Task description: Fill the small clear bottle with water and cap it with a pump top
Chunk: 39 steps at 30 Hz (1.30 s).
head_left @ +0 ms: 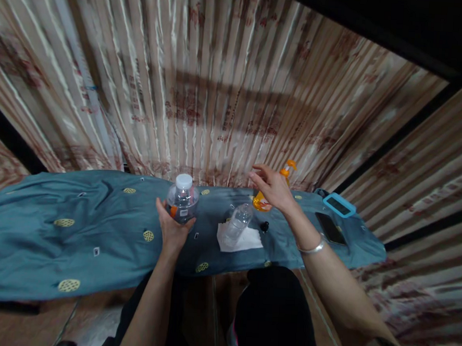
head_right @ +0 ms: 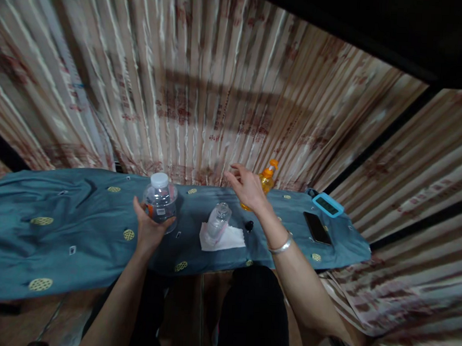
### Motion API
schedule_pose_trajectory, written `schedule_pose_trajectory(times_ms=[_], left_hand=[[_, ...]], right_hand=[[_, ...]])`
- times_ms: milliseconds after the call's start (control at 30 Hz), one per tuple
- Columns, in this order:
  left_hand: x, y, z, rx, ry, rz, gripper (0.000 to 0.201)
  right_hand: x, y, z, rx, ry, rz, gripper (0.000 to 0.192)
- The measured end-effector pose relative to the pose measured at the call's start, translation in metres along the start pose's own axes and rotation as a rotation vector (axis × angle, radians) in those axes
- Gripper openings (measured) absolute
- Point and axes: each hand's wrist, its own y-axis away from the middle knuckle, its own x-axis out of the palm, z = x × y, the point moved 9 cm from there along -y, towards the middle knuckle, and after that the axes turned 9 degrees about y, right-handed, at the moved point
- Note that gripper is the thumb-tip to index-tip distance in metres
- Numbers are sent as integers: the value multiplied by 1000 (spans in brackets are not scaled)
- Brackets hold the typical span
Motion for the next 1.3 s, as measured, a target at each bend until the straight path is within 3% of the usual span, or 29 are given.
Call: schedule_pose_trajectory(times_ms=[100,200,300,433,533,667,733,833,933,1033,1167,1300], left_hand=[[2,4,-4,-3,-32,-2,128],[1,7,-10,15,-107,7,128],[-11,13,-30,138,-239,-28,118],[-9,41,-84,500,-360,18,102],[19,71,-105,588,-319,130,97],[82,96,-72,234,-165,396,98],[109,102,-50,42,-106,476,105],[128,100,-30,-158,-52,485,100],[136,93,-27,-217,-13,508,86],[138,87,-26,-226,40,544,79],[140,84,-18,-246,91,575,81],[142,83,-12,-250,119,583,86]], right_hand=[[19,44,-75,246,44,12,41],[53,89,-123,404,113,71,42],[86,117,-151,512,159,133,59],[116,121,-166,553,153,177,65],[127,115,-171,543,110,199,48],[124,112,-173,532,8,159,23],[117,112,-168,513,-78,110,22],[104,107,-145,437,-258,56,39],[83,95,-107,315,-434,46,48],[50,74,-54,45,-537,101,39],[21,49,2,-252,-206,289,29],[23,35,35,-444,130,507,27]])
